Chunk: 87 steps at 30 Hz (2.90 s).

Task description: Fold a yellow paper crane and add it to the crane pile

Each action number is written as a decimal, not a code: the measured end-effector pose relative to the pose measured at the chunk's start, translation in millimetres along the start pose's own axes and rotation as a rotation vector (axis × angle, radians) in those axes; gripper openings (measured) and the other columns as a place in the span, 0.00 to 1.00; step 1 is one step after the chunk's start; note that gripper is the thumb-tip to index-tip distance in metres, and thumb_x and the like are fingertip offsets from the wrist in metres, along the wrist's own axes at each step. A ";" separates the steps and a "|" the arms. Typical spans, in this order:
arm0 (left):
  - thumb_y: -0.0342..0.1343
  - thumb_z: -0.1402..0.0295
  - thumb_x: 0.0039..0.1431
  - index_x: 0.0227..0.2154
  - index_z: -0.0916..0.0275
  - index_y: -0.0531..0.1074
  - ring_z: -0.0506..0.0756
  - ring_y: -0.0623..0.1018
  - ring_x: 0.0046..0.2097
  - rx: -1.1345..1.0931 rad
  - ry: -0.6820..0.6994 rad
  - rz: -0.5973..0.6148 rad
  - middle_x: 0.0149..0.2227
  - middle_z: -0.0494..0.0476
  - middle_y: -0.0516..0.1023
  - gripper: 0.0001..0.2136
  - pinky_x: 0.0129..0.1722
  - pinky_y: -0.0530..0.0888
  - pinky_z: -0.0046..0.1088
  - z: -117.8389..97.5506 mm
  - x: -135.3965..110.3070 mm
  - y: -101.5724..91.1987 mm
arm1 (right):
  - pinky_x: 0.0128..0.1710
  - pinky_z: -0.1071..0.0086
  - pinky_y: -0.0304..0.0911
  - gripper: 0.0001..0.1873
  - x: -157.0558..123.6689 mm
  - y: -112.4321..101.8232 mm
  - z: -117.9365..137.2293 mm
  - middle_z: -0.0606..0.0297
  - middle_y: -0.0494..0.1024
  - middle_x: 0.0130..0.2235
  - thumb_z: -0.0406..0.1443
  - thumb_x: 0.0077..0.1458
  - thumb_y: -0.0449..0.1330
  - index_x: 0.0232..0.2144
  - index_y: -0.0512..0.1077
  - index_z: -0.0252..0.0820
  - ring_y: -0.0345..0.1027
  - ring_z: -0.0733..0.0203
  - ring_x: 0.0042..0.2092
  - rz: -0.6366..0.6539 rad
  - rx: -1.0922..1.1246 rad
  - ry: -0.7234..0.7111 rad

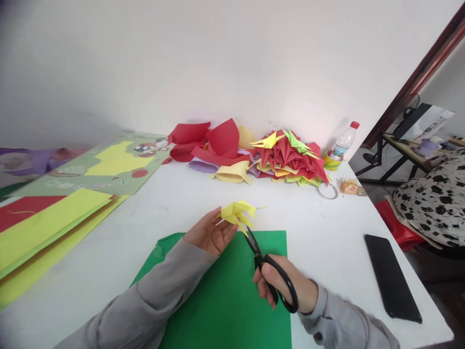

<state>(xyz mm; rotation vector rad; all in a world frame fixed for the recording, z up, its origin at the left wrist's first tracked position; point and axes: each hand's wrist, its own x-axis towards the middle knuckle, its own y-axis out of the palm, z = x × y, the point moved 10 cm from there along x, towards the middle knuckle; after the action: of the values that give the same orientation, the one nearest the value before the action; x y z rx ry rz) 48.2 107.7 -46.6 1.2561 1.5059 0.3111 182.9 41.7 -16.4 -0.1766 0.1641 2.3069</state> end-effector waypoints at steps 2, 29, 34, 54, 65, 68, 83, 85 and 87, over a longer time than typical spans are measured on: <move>0.47 0.72 0.65 0.48 0.71 0.71 0.55 0.82 0.30 0.010 0.003 0.004 0.30 0.61 0.82 0.13 0.29 0.80 0.25 -0.6 -0.1 0.0 | 0.15 0.78 0.55 0.34 -0.3 -0.3 2.5 0.70 0.66 0.22 0.63 0.54 0.46 0.32 0.65 0.36 0.58 0.73 0.18 -0.007 -0.026 0.002; 0.47 0.72 0.66 0.51 0.72 0.68 0.55 0.82 0.30 -0.017 -0.046 -0.010 0.29 0.62 0.82 0.14 0.28 0.80 0.24 3.8 0.4 -0.4 | 0.10 0.80 0.47 0.37 -2.7 -7.9 5.3 0.76 0.60 0.14 0.66 0.48 0.50 0.27 0.66 0.36 0.50 0.75 0.12 -0.088 -0.060 0.029; 0.46 0.72 0.66 0.47 0.72 0.69 0.55 0.82 0.29 -0.022 -0.049 0.008 0.29 0.61 0.82 0.12 0.27 0.80 0.24 3.9 -0.5 1.7 | 0.09 0.80 0.46 0.36 -2.7 -8.0 4.8 0.76 0.60 0.13 0.66 0.48 0.50 0.27 0.66 0.36 0.50 0.75 0.11 -0.090 -0.054 0.032; 0.49 0.72 0.64 0.48 0.72 0.70 0.55 0.82 0.30 -0.034 -0.067 0.024 0.30 0.63 0.82 0.12 0.28 0.80 0.24 4.5 3.3 -2.0 | 0.09 0.79 0.44 0.36 -4.4 -7.8 2.2 0.77 0.59 0.12 0.66 0.49 0.49 0.26 0.65 0.37 0.47 0.75 0.10 -0.103 -0.041 0.041; 0.49 0.72 0.64 0.51 0.71 0.68 0.55 0.82 0.30 -0.027 -0.068 0.029 0.30 0.62 0.82 0.14 0.28 0.80 0.24 4.7 2.9 -1.7 | 0.08 0.80 0.44 0.35 -5.1 -9.0 -1.7 0.77 0.59 0.12 0.65 0.49 0.50 0.25 0.64 0.37 0.48 0.75 0.10 -0.098 -0.047 0.064; 0.48 0.72 0.65 0.51 0.70 0.68 0.55 0.82 0.29 -0.027 -0.065 0.022 0.29 0.62 0.82 0.14 0.27 0.80 0.24 4.2 1.8 -0.7 | 0.08 0.80 0.43 0.35 -5.2 -9.5 -2.4 0.77 0.59 0.12 0.65 0.49 0.50 0.25 0.65 0.37 0.47 0.76 0.10 -0.103 -0.050 0.072; 0.46 0.72 0.66 0.52 0.73 0.66 0.55 0.82 0.26 -0.001 -0.068 0.006 0.27 0.61 0.82 0.15 0.24 0.80 0.24 3.8 -1.7 2.5 | 0.09 0.79 0.43 0.37 -3.8 -5.9 -0.2 0.78 0.58 0.12 0.67 0.49 0.45 0.27 0.64 0.38 0.47 0.75 0.10 -0.067 -0.128 0.071; 0.45 0.72 0.66 0.52 0.73 0.67 0.54 0.81 0.25 0.007 -0.071 0.006 0.26 0.60 0.82 0.15 0.23 0.79 0.23 4.3 -3.6 4.7 | 0.09 0.78 0.43 0.38 -3.7 -4.6 0.6 0.78 0.57 0.12 0.67 0.50 0.43 0.28 0.64 0.38 0.47 0.75 0.10 -0.059 -0.131 0.048; 0.45 0.72 0.66 0.52 0.73 0.67 0.54 0.81 0.24 0.014 -0.072 0.001 0.25 0.60 0.81 0.15 0.23 0.79 0.22 4.6 -5.3 6.8 | 0.09 0.78 0.43 0.38 -3.9 -4.5 -1.0 0.78 0.57 0.12 0.68 0.49 0.43 0.28 0.64 0.38 0.47 0.75 0.10 -0.061 -0.140 0.046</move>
<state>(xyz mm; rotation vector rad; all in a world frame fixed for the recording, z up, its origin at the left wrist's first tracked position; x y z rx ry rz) 54.8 104.2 -40.4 1.2663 1.4477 0.2539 188.9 41.8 -17.0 -0.3018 0.0204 2.2549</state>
